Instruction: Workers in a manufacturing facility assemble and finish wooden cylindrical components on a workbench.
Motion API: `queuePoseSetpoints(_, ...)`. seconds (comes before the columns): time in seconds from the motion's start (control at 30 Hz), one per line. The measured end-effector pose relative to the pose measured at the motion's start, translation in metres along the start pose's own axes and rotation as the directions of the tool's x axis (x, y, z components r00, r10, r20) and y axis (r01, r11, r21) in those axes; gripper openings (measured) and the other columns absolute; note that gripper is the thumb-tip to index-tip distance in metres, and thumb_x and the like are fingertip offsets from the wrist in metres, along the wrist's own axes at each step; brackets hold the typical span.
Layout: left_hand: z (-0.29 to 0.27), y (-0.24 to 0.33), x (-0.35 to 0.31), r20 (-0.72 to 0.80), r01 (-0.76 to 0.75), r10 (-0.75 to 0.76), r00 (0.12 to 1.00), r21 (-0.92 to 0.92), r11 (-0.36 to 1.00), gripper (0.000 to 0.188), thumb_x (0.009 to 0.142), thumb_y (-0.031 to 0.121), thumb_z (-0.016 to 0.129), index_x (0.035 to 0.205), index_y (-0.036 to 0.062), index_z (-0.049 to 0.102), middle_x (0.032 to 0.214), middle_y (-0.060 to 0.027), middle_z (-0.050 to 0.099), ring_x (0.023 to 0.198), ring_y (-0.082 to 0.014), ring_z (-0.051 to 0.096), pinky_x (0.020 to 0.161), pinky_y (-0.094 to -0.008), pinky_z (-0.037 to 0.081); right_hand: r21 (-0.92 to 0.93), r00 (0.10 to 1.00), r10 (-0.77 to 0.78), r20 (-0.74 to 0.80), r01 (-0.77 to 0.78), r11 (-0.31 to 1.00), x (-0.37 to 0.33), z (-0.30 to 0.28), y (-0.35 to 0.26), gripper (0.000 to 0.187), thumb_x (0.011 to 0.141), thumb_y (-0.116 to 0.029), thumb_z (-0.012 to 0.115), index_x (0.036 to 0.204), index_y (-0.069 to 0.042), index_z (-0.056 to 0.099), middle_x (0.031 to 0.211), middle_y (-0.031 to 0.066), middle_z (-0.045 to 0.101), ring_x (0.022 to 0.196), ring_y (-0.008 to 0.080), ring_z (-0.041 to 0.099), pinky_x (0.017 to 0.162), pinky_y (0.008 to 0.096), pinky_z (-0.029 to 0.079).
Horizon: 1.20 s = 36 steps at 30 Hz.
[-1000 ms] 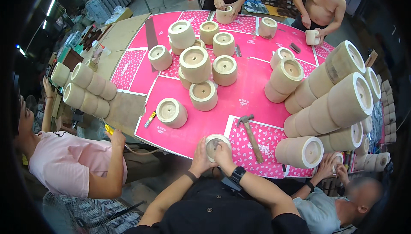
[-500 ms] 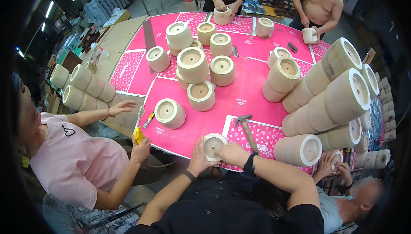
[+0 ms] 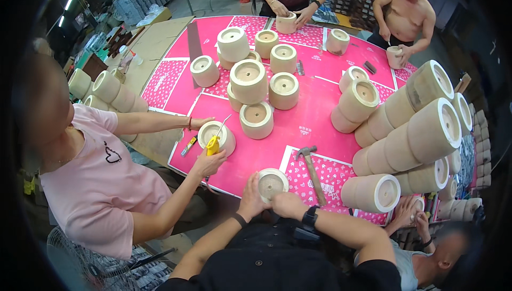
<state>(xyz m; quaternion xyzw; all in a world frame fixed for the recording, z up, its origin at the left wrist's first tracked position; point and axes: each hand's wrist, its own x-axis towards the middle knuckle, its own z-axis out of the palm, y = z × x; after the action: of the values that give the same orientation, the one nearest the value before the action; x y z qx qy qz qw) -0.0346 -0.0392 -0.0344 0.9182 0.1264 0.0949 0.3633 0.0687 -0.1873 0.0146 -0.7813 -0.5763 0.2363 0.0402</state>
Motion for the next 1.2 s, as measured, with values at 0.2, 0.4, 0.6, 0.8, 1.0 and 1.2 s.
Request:
queuePoseSetpoints(0.2, 0.023, 0.014, -0.007, -0.037, 0.083, -0.084, 0.996, -0.044, 0.996, 0.124, 0.062, 0.026, 0.089, 0.149, -0.0037, 0.006, 0.144, -0.0311, 0.028, 0.133, -0.0482, 0.033, 0.112, -0.0496, 0.030, 0.926, 0.802, 0.512, 0.309, -0.130, -0.355, 0.020, 0.009, -0.025, 0.022, 0.096, -0.011, 0.043, 0.112, -0.008, 0.058, 0.062, -0.0028, 0.042, 0.045, 0.0088, 0.038, 0.040, 0.0240, 0.032)
queuePoseSetpoints(0.4, -0.014, 0.038, 0.020, 0.227, 0.116, -0.072, 0.971, -0.187, 0.975, 0.125, 0.061, 0.033, 0.090, 0.149, -0.0034, 0.010, 0.147, -0.0314, 0.026, 0.137, -0.0469, 0.030, 0.112, -0.0496, 0.032, 0.953, 0.631, 0.732, 0.257, -0.041, -0.299, -0.011, -0.003, -0.017, 0.018, 0.097, -0.012, 0.040, 0.106, -0.006, 0.055, 0.064, -0.0011, 0.045, 0.045, 0.0086, 0.040, 0.039, 0.0234, 0.032)
queuePoseSetpoints(0.6, 0.011, 0.024, 0.029, 0.205, -0.078, 0.105, 0.973, -0.136, 0.988, 0.122, 0.063, 0.037, 0.089, 0.148, -0.0070, 0.013, 0.149, -0.0314, 0.026, 0.138, -0.0443, 0.032, 0.112, -0.0471, 0.033, 0.974, 0.506, 0.853, 0.131, 0.096, -0.206, 0.010, 0.023, -0.013, 0.022, 0.099, -0.013, 0.040, 0.112, -0.002, 0.054, 0.069, 0.0009, 0.049, 0.050, 0.0078, 0.045, 0.042, 0.0244, 0.035)
queuePoseSetpoints(0.8, 0.030, -0.002, 0.028, 0.207, -0.090, 0.133, 0.969, -0.205, 0.975, 0.124, 0.063, 0.036, 0.089, 0.148, -0.0073, 0.009, 0.148, -0.0302, 0.029, 0.138, -0.0447, 0.032, 0.114, -0.0464, 0.031, 0.690, 0.570, 0.615, -0.545, -0.111, 0.715, 0.039, 0.054, -0.006, 0.026, 0.092, -0.020, 0.053, 0.109, -0.002, 0.055, 0.080, 0.0266, 0.062, 0.066, 0.0436, 0.060, 0.063, 0.0547, 0.048)
queuePoseSetpoints(1.0, 0.019, 0.015, 0.025, 0.201, -0.142, 0.167, 0.965, -0.133, 0.981, 0.131, 0.055, 0.037, 0.093, 0.149, -0.0041, 0.011, 0.147, -0.0288, 0.031, 0.137, -0.0432, 0.033, 0.113, -0.0459, 0.033, 0.184, 0.988, 0.116, -0.099, -0.096, 0.978, -0.037, -0.029, 0.020, 0.020, 0.088, -0.019, 0.056, 0.106, -0.012, 0.062, 0.073, 0.0181, 0.066, 0.070, 0.0357, 0.068, 0.060, 0.0485, 0.053)
queuePoseSetpoints(1.2, 0.018, 0.014, 0.026, 0.233, -0.134, 0.164, 0.959, -0.139, 0.981, 0.137, 0.049, 0.038, 0.095, 0.149, -0.0015, 0.011, 0.146, -0.0287, 0.030, 0.136, -0.0436, 0.034, 0.112, -0.0468, 0.034, -0.274, 0.915, -0.310, -0.258, 0.238, 0.932, -0.023, -0.050, 0.046, 0.018, 0.085, -0.017, 0.056, 0.100, -0.008, 0.059, 0.070, 0.0091, 0.061, 0.057, 0.0270, 0.065, 0.051, 0.0391, 0.052)
